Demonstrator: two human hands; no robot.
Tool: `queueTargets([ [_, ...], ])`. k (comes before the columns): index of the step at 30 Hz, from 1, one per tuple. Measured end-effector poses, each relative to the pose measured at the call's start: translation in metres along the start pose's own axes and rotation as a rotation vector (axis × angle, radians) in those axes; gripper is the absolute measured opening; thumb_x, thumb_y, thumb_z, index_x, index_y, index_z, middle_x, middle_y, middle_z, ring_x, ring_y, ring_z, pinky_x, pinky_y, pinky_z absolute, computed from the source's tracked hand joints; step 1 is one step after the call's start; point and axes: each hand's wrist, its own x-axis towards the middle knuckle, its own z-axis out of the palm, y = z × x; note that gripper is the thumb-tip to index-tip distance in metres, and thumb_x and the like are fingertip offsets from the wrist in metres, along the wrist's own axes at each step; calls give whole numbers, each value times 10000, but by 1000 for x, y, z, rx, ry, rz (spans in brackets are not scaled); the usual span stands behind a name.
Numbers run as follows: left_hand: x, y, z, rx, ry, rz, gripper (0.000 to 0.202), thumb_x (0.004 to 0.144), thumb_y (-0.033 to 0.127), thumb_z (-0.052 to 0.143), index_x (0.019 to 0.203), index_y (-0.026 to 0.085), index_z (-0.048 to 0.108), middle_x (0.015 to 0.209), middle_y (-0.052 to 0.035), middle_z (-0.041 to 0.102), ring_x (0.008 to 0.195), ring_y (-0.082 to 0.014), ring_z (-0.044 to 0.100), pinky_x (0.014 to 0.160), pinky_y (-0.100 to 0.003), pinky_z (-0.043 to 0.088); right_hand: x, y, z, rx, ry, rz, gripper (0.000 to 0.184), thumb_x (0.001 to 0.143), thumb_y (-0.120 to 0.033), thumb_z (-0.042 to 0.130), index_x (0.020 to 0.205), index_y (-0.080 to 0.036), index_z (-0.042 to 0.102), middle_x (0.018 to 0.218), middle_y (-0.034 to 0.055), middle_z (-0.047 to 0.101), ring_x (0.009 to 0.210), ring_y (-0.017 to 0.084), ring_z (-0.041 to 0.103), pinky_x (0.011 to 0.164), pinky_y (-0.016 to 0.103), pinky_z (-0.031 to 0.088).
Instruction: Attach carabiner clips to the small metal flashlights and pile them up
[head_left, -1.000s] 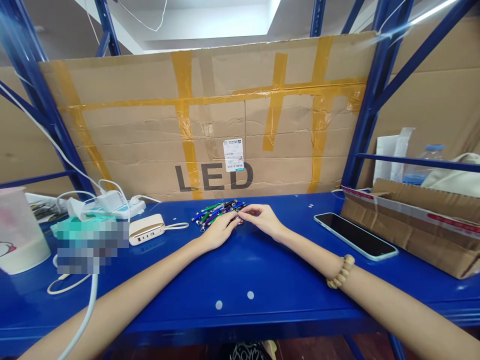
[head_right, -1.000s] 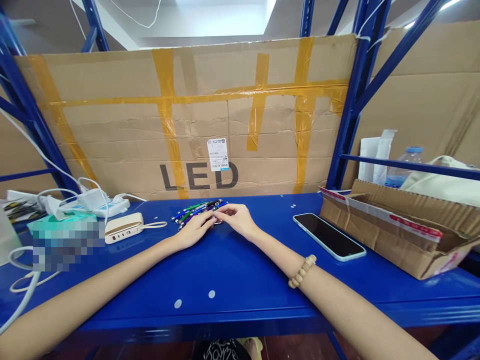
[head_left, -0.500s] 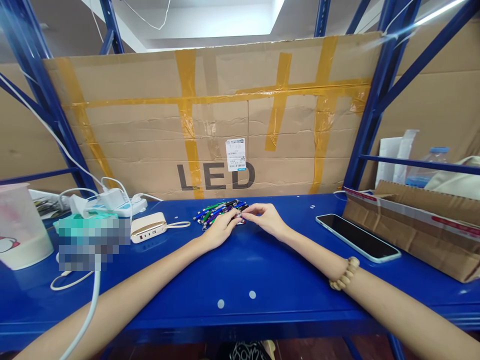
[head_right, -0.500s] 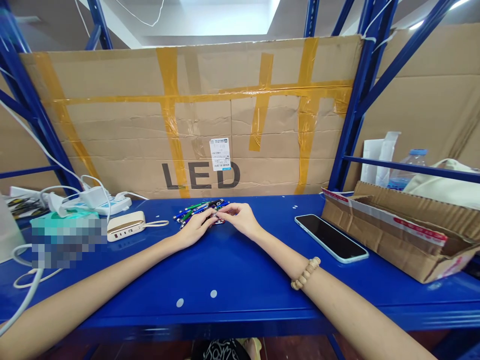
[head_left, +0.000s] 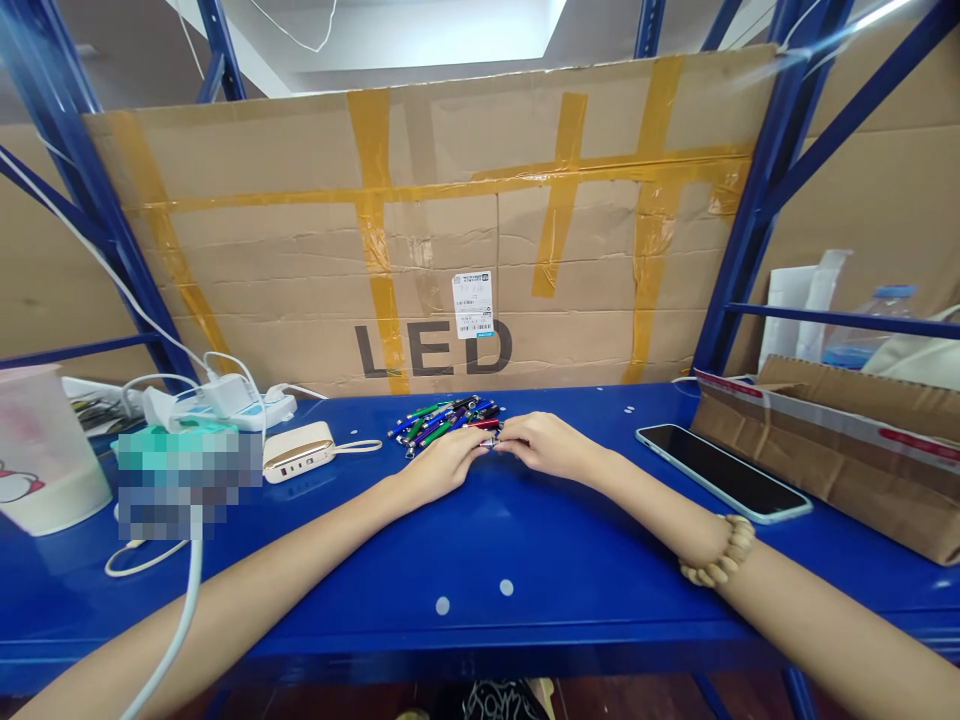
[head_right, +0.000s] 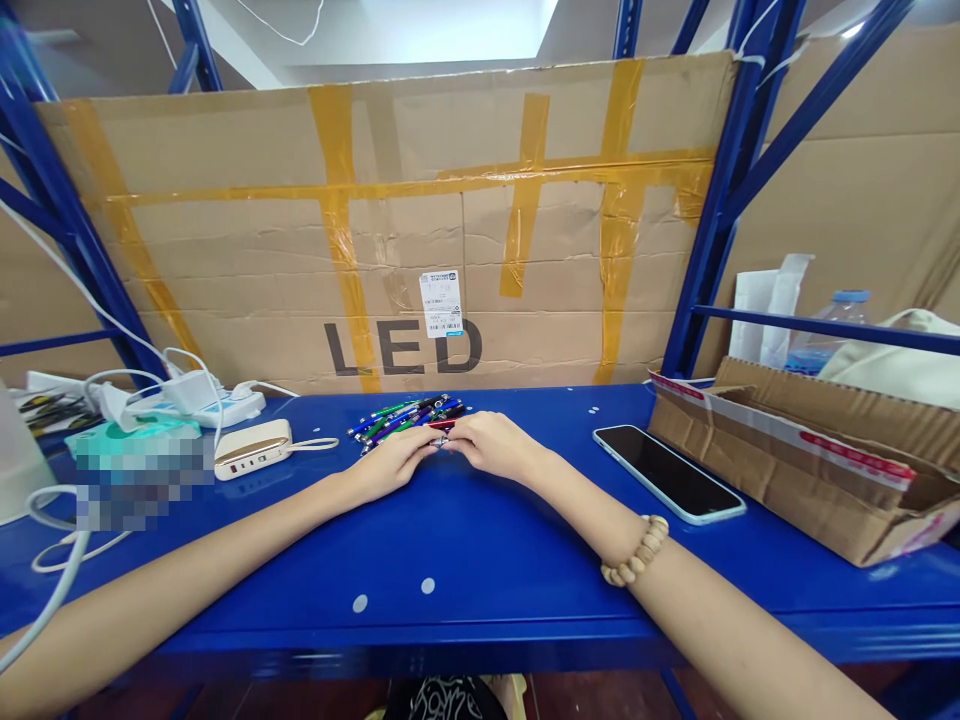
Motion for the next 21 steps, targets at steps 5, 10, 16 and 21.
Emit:
queueTargets([
  [5, -2, 0, -1, 64, 13, 62, 248, 907, 183, 343, 1049, 127, 539, 976, -112, 602, 910, -207, 553, 831, -342, 447, -1, 0, 5, 178, -58, 58, 291, 861, -236, 455, 652, -119, 620, 590, 30, 567, 530, 105, 482, 547, 223, 341],
  [10, -1, 0, -2, 65, 33, 57, 243, 914, 195, 349, 1044, 128, 543, 982, -112, 605, 916, -202, 550, 837, -341, 444, 0, 3, 10, 408, -96, 158, 423, 872, -404, 399, 668, -104, 619, 476, -11, 475, 412, 77, 432, 461, 197, 350],
  [16, 2, 0, 1, 13, 39, -39, 238, 922, 224, 360, 1070, 152, 532, 1049, -105, 597, 985, -208, 539, 884, -346, 423, 1, 13, 8, 533, -78, 210, 481, 802, -544, 468, 718, -103, 642, 452, -20, 453, 411, 78, 400, 442, 204, 338],
  [21, 3, 5, -2, -42, 24, -79, 275, 924, 263, 386, 1177, 197, 472, 1165, -71, 552, 1073, -198, 505, 934, -332, 384, 1, 16, 10, 536, -49, 225, 496, 789, -563, 480, 729, -102, 655, 456, -18, 465, 416, 77, 400, 447, 206, 338],
])
